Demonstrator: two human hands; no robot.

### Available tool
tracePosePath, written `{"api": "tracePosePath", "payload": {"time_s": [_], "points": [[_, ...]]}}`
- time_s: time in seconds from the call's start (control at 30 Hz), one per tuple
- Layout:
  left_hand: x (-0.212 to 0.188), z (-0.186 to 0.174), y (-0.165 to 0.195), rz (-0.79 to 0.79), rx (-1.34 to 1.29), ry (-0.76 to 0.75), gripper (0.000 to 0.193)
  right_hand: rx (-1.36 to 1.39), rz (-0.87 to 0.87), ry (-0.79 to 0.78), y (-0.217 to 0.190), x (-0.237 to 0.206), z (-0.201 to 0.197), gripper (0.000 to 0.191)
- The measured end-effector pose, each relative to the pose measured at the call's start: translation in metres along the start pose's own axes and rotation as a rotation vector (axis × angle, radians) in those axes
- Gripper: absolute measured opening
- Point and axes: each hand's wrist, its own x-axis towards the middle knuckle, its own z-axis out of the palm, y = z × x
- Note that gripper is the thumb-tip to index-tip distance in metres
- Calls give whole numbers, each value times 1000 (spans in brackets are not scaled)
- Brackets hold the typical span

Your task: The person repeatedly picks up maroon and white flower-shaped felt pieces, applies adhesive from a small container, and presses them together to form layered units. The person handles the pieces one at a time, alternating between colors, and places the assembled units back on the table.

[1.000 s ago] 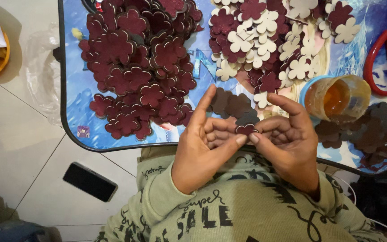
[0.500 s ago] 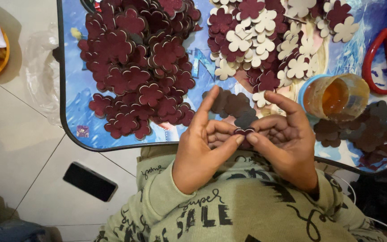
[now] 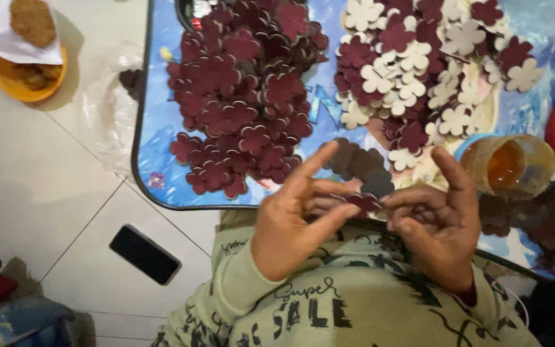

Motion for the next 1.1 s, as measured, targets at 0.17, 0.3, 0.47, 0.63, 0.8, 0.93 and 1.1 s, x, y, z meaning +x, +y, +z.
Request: {"api": "tracePosePath", "payload": {"time_s": [0.17, 0.3, 0.47, 0.63, 0.8, 0.93, 1.1], "points": [[-13, -41, 30, 301, 382, 434, 64, 51, -68, -20, 6, 0, 0, 86], [1, -59, 39, 440, 780, 648, 56, -38, -35, -17, 7, 0, 0, 84], [23, -44, 37, 744, 1084, 554, 37, 17, -46, -56, 9, -2, -3, 78], [43, -7, 26, 765, 1075, 294, 27, 80, -87, -45, 12, -6, -6, 74], [60, 15, 18, 729, 1041, 227, 23, 110, -133, -24, 17, -11, -9, 72], [62, 35, 10, 731, 957, 138, 22, 183, -309, 25, 26, -17, -9, 66], [65, 46, 0, 714, 1002, 37, 31, 316, -496, -3, 40, -18, -10, 59]]}}
